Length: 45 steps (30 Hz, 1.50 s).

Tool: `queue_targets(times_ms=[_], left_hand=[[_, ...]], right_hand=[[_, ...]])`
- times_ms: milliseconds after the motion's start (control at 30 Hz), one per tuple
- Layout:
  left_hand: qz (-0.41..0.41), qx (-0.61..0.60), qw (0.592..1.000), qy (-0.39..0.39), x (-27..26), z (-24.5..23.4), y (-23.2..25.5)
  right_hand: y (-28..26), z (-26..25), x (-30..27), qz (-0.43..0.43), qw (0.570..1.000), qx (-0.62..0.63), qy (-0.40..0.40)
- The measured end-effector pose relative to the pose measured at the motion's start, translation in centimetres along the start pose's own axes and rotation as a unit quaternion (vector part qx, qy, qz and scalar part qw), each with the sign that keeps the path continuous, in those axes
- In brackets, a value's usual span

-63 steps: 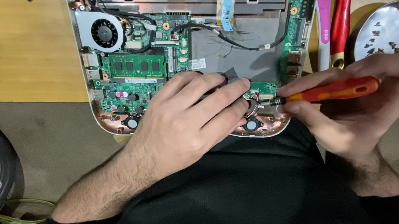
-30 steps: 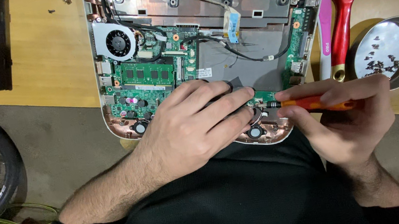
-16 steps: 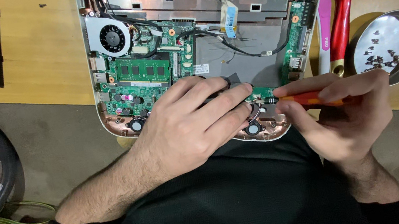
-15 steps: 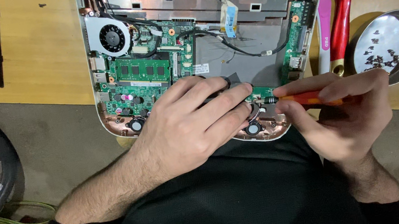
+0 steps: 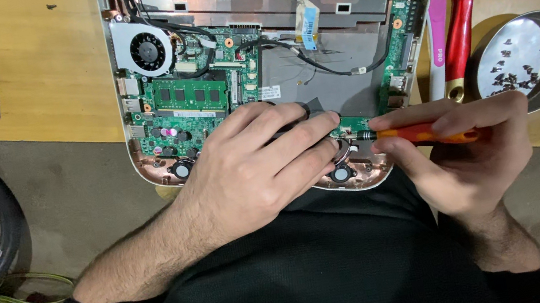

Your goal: The person uses a screwdriver to remove screws from the internal components of a disassembled laptop. They then apply a substance from a small tube onto the motherboard and use their fingers to spread it across the surface.

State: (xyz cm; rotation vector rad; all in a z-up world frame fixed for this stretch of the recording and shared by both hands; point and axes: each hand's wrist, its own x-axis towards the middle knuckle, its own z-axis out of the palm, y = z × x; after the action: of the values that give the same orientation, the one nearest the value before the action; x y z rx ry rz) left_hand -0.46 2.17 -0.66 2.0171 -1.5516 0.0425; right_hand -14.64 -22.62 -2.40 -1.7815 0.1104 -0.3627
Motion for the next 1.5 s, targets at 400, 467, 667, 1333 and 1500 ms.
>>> queue_targets(times_ms=[400,467,667,1333,1500], left_hand=[[0.006,0.03,1.0,0.002,0.0,0.2,0.1],[0.005,0.027,1.0,0.001,-0.2,0.3,0.0],[0.006,-0.013,1.0,-0.005,0.3,-0.2,-0.2],[-0.042,-0.028,0.998,-0.04,0.4,0.1,0.1],[-0.018,-0.009,0.999,-0.026,0.2,0.2,-0.1]], right_hand=[[0.4,0.0,-0.2,-0.028,0.999,-0.036,0.0],[0.0,0.2,0.1,-0.023,0.999,-0.041,0.002],[1.1,-0.5,-0.8,-0.016,0.999,0.003,0.029],[0.7,-0.6,-0.9,-0.009,0.998,0.054,0.026],[1.1,-0.6,-1.0,-0.017,0.998,0.049,0.024]])
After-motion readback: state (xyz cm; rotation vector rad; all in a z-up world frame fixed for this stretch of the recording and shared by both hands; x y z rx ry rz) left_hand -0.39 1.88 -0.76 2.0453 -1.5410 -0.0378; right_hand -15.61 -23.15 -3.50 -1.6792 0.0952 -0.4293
